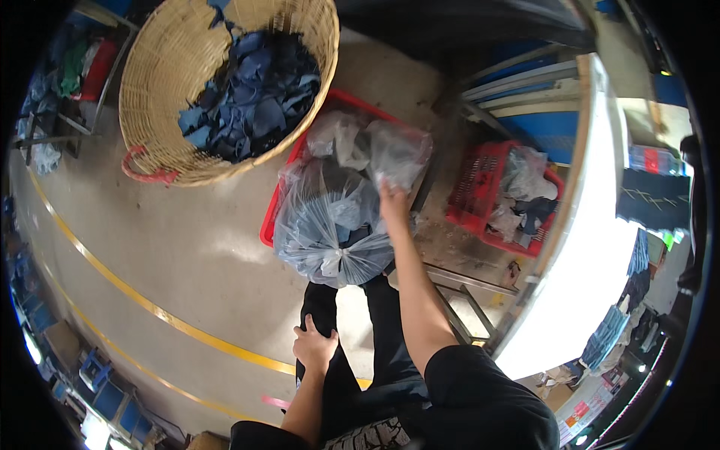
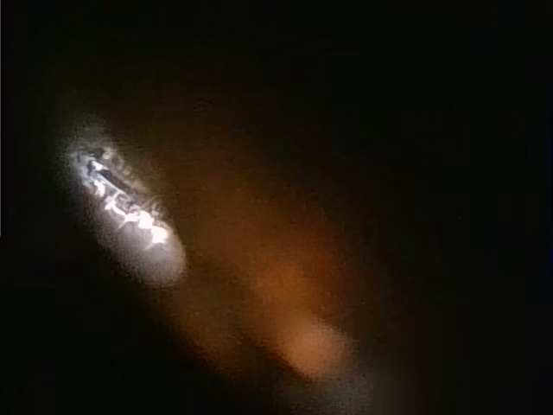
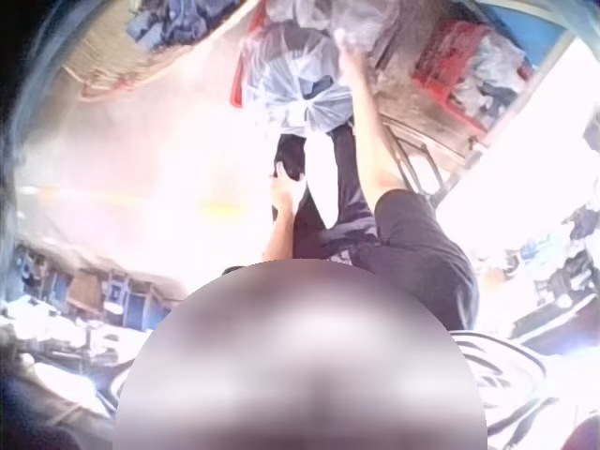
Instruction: The person unpacks folded garments from a plastic bag, places them on a table, and writes on a paper list with a pen. The person then walks through a factory floor, continues writing on the list, and repacks folded garments into a plastic bag.
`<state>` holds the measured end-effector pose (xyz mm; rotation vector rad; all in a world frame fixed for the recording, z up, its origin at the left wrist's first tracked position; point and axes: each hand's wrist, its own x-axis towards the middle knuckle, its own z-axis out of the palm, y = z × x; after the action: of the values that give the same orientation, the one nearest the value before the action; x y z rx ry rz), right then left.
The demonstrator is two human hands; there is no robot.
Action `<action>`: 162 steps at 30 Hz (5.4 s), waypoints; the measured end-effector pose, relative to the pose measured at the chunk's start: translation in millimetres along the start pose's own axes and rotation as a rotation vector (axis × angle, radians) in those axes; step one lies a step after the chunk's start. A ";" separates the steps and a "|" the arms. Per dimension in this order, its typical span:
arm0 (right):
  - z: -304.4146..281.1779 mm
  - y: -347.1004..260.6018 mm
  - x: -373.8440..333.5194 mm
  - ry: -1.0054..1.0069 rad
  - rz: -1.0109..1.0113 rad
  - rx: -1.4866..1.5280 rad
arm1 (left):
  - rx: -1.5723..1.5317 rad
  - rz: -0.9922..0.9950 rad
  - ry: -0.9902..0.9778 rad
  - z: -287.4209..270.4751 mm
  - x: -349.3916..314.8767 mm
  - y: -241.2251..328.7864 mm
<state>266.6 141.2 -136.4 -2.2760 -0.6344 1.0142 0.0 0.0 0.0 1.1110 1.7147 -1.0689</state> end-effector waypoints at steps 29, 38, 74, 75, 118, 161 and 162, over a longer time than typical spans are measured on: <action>-476.1 -273.2 -384.8 -0.009 -0.381 0.722 | -1.358 1.276 -0.244 -289.6 -383.3 92.5; -639.7 -188.9 -401.2 0.176 -0.490 0.466 | -1.161 1.680 -0.450 -200.1 -472.7 169.3; -364.0 -187.0 -137.7 0.193 -0.602 -0.234 | -0.570 1.098 0.779 -145.0 -99.5 96.8; -354.7 -176.7 -110.0 0.280 -0.545 -0.161 | -0.531 1.071 0.722 -140.9 -74.8 97.6; -542.0 -283.7 -310.0 0.728 -0.814 0.663 | -1.001 1.169 0.628 -166.3 -112.4 120.2; -583.0 -142.9 -420.0 -0.400 -0.736 0.218 | -0.864 1.913 -0.028 -21.7 -479.3 132.7; -584.6 -127.9 -412.0 -0.255 -0.797 0.337 | -0.729 1.921 0.102 -26.7 -478.5 131.8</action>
<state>448.4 -193.7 482.3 -1.3993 -1.2372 0.9051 254.7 -63.6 422.0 1.5106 0.3273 0.7513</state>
